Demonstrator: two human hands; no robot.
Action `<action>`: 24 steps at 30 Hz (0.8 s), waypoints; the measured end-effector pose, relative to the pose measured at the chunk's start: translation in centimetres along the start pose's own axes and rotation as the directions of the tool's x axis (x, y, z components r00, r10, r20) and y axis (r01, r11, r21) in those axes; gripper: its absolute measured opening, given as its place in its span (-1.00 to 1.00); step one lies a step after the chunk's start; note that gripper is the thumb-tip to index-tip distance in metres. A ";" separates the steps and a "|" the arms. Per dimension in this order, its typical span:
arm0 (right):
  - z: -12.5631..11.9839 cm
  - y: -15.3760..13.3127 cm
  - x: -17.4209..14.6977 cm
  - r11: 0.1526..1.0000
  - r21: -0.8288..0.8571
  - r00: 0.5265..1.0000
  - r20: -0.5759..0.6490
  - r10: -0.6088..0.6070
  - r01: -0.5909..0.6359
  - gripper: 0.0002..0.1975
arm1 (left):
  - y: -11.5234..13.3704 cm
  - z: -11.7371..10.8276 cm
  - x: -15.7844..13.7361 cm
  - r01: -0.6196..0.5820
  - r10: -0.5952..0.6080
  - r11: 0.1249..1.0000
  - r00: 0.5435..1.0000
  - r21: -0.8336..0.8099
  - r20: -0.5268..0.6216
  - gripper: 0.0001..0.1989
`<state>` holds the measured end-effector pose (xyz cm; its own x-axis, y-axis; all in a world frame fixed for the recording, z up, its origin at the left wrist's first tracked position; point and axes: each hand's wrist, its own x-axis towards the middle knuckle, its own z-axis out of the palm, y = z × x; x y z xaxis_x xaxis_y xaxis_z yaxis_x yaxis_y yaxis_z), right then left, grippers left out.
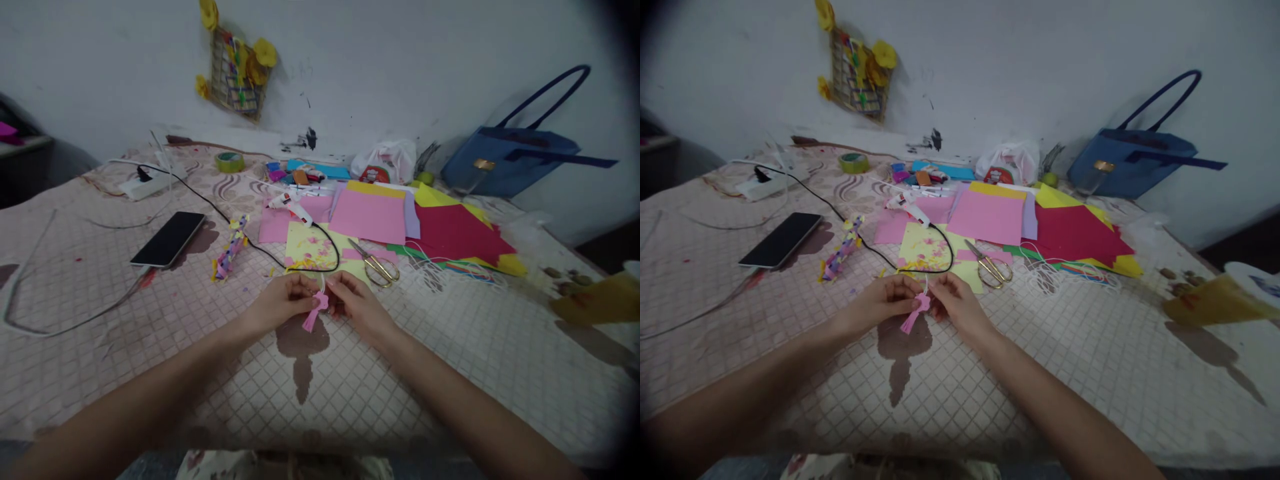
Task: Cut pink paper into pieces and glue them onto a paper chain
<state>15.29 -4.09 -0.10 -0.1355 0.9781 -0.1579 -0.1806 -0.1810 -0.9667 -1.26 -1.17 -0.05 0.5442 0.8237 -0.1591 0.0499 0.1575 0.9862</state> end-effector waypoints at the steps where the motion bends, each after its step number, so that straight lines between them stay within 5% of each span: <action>1: 0.0 0.0 0.0 1.000 -0.001 1.000 0.007 -0.006 0.006 -0.75 | -0.1 0.0 0.0 -0.008 0.008 1.000 1.000 0.013 0.001 -0.71; 24: -0.7 0.3 0.4 0.995 -0.077 0.997 0.043 -0.066 0.070 -0.72 | -0.6 -0.1 -0.1 0.065 -0.070 0.996 0.994 0.059 0.083 -0.73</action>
<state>15.85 -3.69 -0.62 -0.1648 0.9827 -0.0845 -0.1145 -0.1042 -0.9879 -1.47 -1.31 -0.63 0.6069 0.7627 -0.2237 0.1346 0.1788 0.9746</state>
